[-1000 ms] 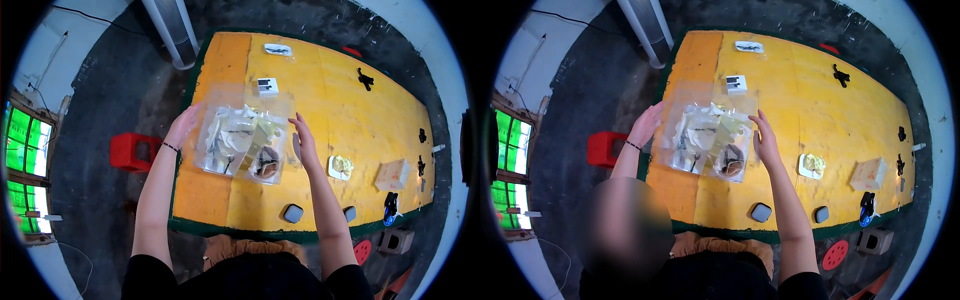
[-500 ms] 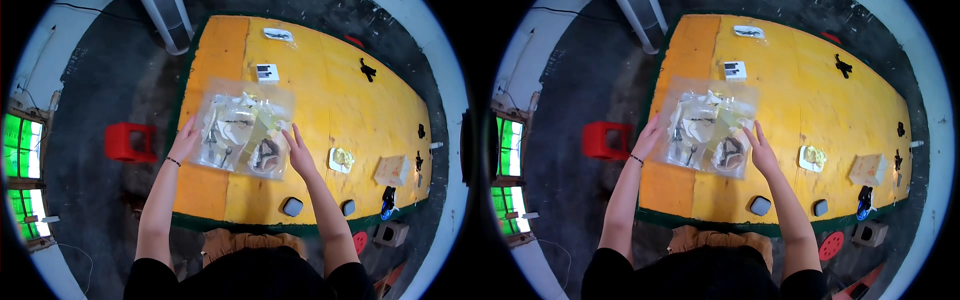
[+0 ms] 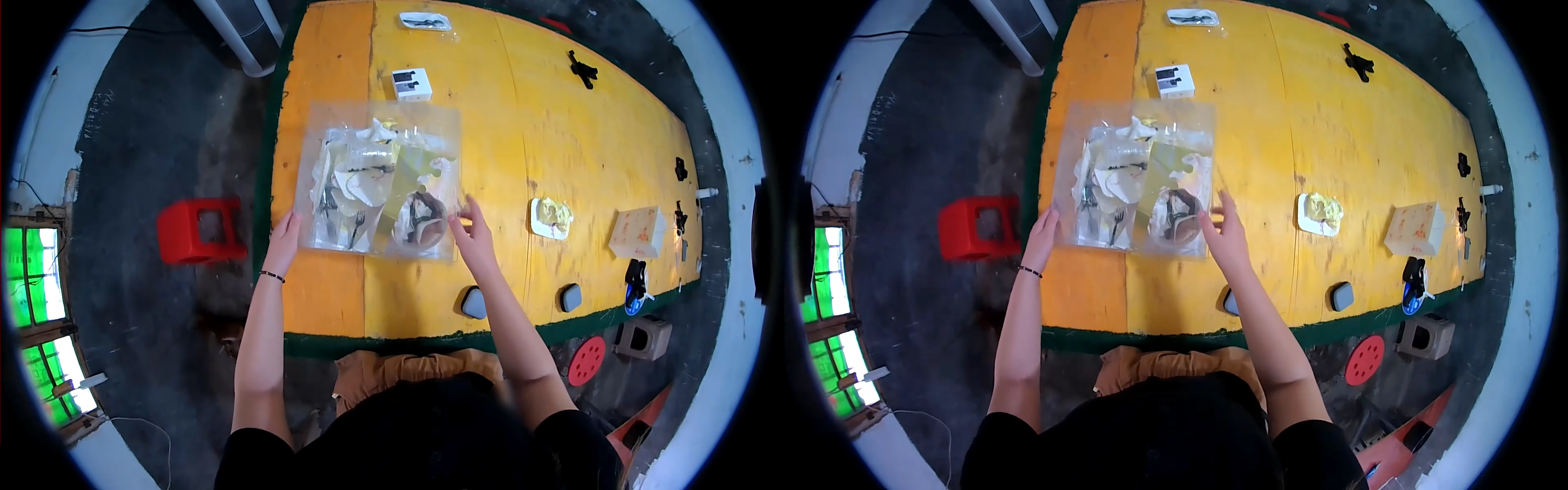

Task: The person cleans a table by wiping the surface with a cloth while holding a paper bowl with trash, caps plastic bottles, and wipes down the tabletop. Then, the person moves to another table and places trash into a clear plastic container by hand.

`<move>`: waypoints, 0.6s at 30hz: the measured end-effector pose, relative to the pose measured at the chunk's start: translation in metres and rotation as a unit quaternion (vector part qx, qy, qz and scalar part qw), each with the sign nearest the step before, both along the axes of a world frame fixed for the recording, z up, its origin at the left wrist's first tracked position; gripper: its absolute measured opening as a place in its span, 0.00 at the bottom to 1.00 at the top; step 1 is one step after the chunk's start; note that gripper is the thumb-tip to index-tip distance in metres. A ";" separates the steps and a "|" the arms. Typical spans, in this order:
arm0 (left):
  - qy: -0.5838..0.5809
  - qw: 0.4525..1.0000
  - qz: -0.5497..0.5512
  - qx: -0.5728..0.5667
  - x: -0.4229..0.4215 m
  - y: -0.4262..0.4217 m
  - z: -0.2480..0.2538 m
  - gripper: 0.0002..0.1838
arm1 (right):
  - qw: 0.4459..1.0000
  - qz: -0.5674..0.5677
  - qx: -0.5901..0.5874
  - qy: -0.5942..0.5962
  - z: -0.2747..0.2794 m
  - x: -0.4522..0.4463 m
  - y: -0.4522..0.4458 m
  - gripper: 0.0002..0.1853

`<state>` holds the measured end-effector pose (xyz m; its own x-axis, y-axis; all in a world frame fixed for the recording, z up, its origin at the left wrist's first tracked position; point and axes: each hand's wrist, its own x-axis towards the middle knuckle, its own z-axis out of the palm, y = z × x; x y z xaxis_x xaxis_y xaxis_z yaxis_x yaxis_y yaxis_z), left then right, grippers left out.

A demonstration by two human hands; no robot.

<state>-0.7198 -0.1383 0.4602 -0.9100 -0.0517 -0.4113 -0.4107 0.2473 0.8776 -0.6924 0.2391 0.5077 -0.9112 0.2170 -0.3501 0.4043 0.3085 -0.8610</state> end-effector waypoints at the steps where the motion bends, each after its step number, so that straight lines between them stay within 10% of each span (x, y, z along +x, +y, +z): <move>1: -0.012 1.000 0.007 0.011 0.002 0.000 0.000 0.29 | 0.999 0.002 -0.010 -0.037 -0.002 0.006 0.002 0.31; 18: -0.070 0.977 0.074 0.185 0.025 -0.005 -0.009 0.27 | 0.945 -0.051 -0.312 -0.080 0.002 0.060 0.011 0.24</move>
<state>-0.6944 -0.1429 0.4512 -0.8371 -0.0035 -0.5470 -0.5406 -0.1472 0.8283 -0.6324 0.2505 0.5100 -0.8217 0.0065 -0.5699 0.5445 -0.2866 -0.7883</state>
